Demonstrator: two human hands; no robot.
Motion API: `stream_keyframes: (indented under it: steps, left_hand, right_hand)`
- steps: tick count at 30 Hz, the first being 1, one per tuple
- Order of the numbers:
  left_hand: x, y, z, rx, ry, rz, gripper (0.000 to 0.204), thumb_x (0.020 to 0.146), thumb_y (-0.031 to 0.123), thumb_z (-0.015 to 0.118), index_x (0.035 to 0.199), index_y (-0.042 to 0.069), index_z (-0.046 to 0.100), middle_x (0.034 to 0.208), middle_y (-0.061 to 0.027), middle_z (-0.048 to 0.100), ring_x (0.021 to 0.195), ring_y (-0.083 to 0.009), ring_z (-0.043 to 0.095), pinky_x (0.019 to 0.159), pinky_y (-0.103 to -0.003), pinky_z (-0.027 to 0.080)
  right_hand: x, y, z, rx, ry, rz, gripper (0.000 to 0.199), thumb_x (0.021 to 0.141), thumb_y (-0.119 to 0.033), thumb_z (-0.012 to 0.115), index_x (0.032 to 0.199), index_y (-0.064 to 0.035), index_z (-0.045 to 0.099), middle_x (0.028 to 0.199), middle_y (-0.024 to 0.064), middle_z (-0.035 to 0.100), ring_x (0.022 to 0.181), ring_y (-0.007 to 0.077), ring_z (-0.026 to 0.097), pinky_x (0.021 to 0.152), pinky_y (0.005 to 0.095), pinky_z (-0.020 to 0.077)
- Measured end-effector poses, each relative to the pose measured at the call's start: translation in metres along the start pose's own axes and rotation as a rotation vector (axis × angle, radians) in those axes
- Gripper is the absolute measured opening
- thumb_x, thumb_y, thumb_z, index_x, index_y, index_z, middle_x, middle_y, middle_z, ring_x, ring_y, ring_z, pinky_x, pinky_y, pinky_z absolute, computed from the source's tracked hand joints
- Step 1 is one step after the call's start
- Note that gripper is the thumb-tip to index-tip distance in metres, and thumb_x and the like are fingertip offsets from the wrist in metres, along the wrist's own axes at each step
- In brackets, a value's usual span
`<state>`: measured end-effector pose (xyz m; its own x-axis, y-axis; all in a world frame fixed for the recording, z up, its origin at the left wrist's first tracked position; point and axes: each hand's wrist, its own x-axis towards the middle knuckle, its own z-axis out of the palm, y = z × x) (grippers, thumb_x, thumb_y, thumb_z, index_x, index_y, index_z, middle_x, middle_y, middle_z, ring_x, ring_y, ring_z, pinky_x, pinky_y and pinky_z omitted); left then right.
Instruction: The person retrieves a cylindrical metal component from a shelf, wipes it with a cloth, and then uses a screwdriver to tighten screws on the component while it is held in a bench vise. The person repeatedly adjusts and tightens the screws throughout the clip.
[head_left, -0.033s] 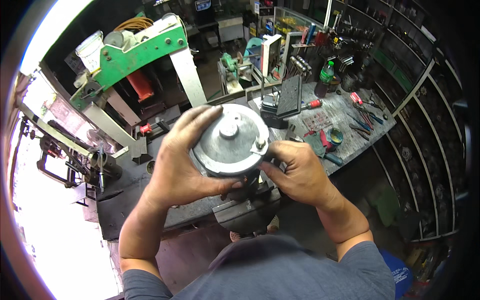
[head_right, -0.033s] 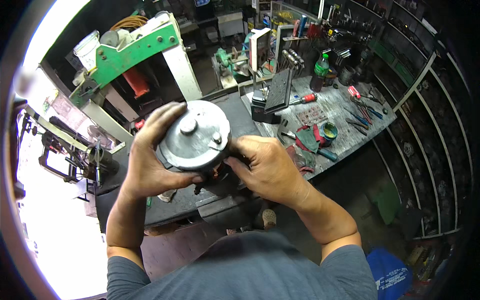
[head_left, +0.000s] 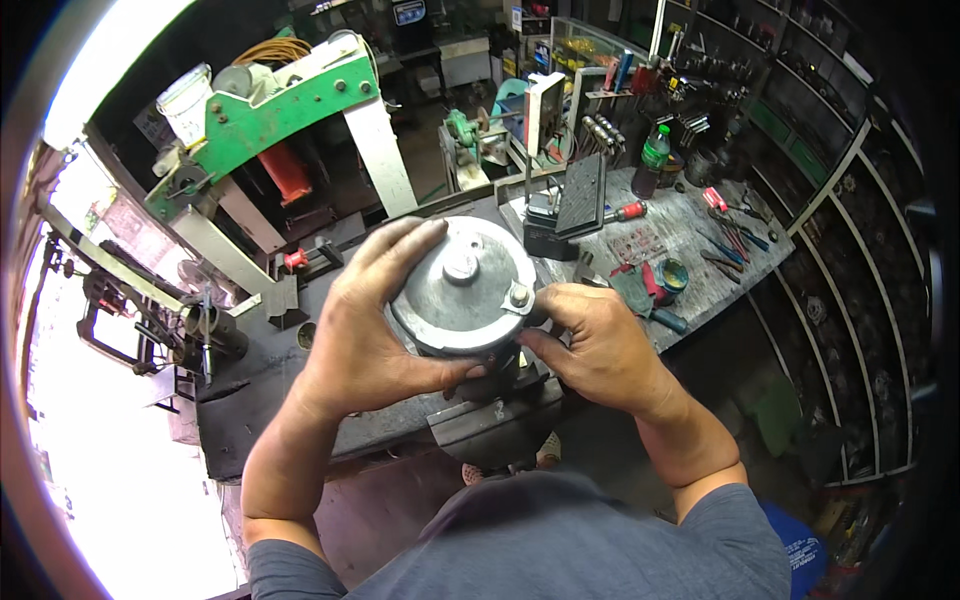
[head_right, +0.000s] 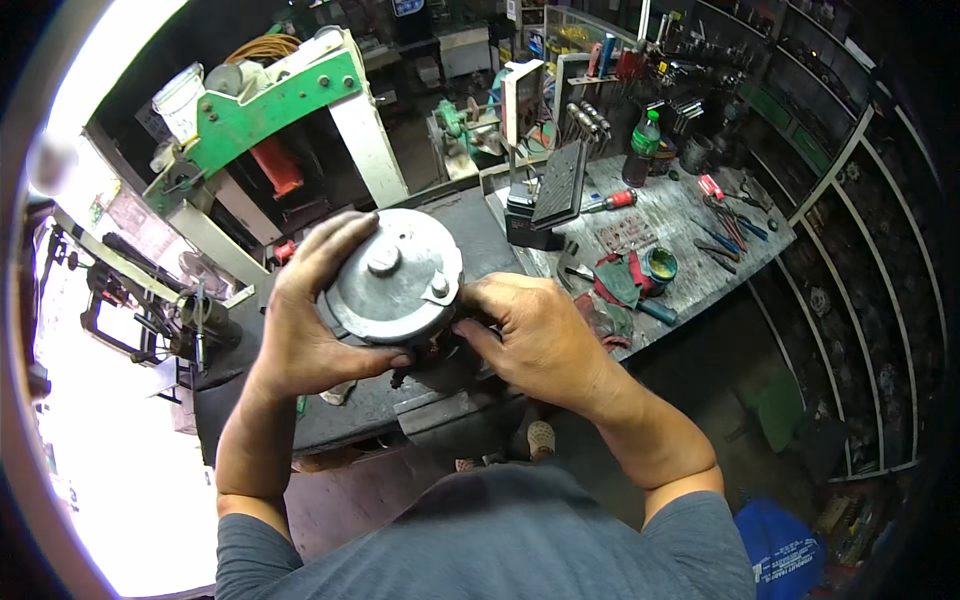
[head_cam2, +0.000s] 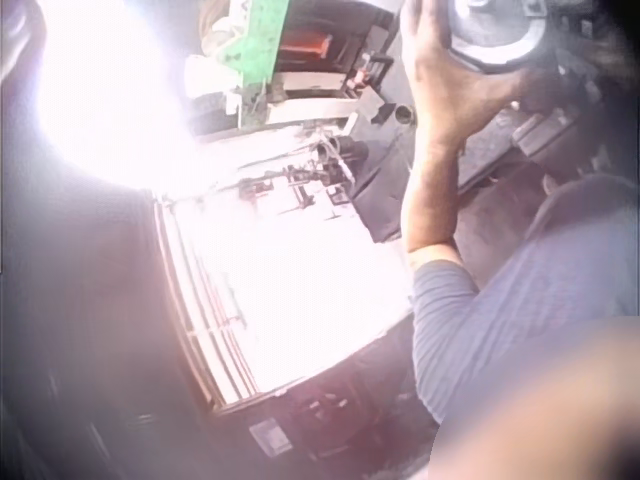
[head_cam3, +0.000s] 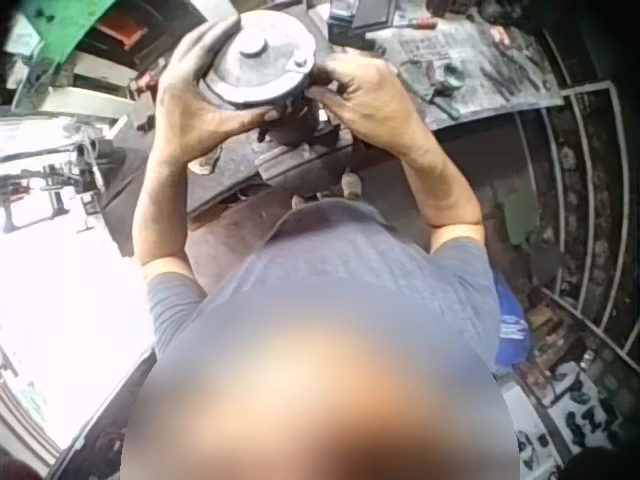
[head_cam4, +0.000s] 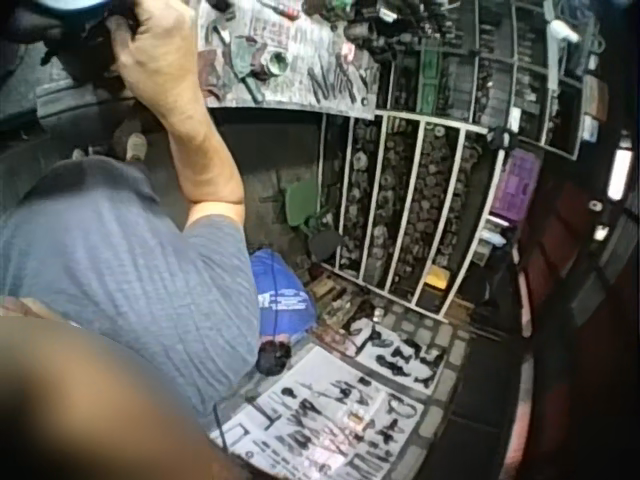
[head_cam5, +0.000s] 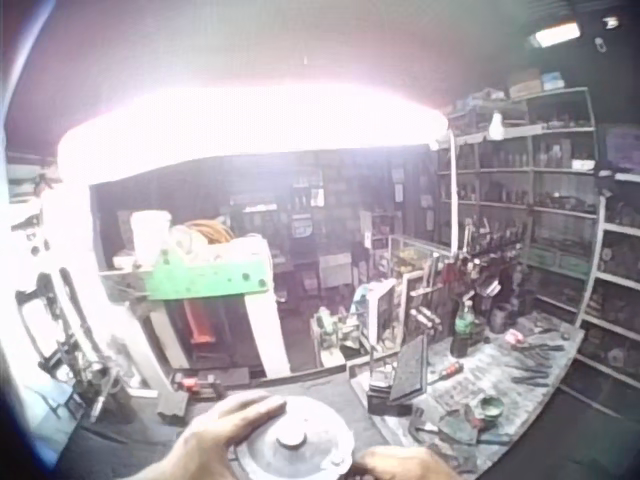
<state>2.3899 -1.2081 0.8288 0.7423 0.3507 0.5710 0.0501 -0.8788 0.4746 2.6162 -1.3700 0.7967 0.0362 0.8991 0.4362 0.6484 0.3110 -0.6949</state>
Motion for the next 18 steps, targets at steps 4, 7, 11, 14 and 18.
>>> stream_keyframes:
  steps: [4, 7, 11, 14, 18]
  left_hand:
    - [-0.022, 0.002, 0.013, 0.008, -0.025, -0.172, 0.110, 0.059, 0.043, 0.106, 0.150, -0.002, 0.064, 0.153, -0.0266, 0.062, 0.144, -0.0405, 0.061, 0.122, -0.047, 0.050]
    - [-0.033, 0.000, 0.027, 0.007, -0.022, -0.227, 0.113, 0.059, 0.043, 0.106, 0.152, -0.004, 0.062, 0.154, -0.0272, 0.061, 0.145, -0.0414, 0.060, 0.123, -0.048, 0.049]
    - [-0.040, -0.003, 0.041, -0.004, 0.040, -0.252, 0.119, 0.059, 0.044, 0.107, 0.155, -0.005, 0.058, 0.158, -0.0286, 0.057, 0.150, -0.0415, 0.056, 0.126, -0.048, 0.045]
    - [-0.042, 0.000, 0.039, -0.008, 0.048, -0.274, 0.120, 0.058, 0.043, 0.107, 0.156, -0.005, 0.057, 0.157, -0.0257, 0.059, 0.149, -0.0385, 0.057, 0.126, -0.047, 0.044]
    - [-0.039, 0.005, 0.034, -0.024, 0.012, -0.277, 0.117, 0.059, 0.038, 0.107, 0.155, -0.005, 0.057, 0.156, -0.0236, 0.060, 0.148, -0.0363, 0.058, 0.126, -0.045, 0.044]
  right_hand:
    - [-0.006, -0.001, -0.014, -0.111, 0.121, 0.041, 0.024, 0.095, 0.002, 0.077, 0.119, 0.0015, 0.078, 0.106, 0.0177, 0.078, 0.094, 0.0295, 0.078, 0.083, 0.0384, 0.0609]
    - [-0.004, 0.000, -0.020, -0.067, 0.119, 0.024, 0.027, 0.095, 0.004, 0.076, 0.122, 0.0005, 0.078, 0.108, 0.0170, 0.078, 0.097, 0.0300, 0.078, 0.085, 0.0381, 0.0608]
    - [0.005, -0.002, -0.019, -0.104, 0.011, -0.164, 0.031, 0.095, 0.003, 0.077, 0.125, -0.0019, 0.078, 0.109, 0.0156, 0.076, 0.098, 0.0308, 0.077, 0.086, 0.0399, 0.0617]
    - [0.013, -0.005, -0.019, -0.110, -0.037, -0.178, 0.028, 0.094, 0.001, 0.080, 0.121, -0.0027, 0.080, 0.108, 0.0154, 0.075, 0.097, 0.0330, 0.077, 0.085, 0.0408, 0.0623]
    - [0.023, -0.007, -0.026, -0.147, -0.126, -0.198, 0.021, 0.094, -0.008, 0.081, 0.115, -0.0030, 0.082, 0.106, 0.0161, 0.074, 0.096, 0.0368, 0.076, 0.087, 0.0438, 0.0619]
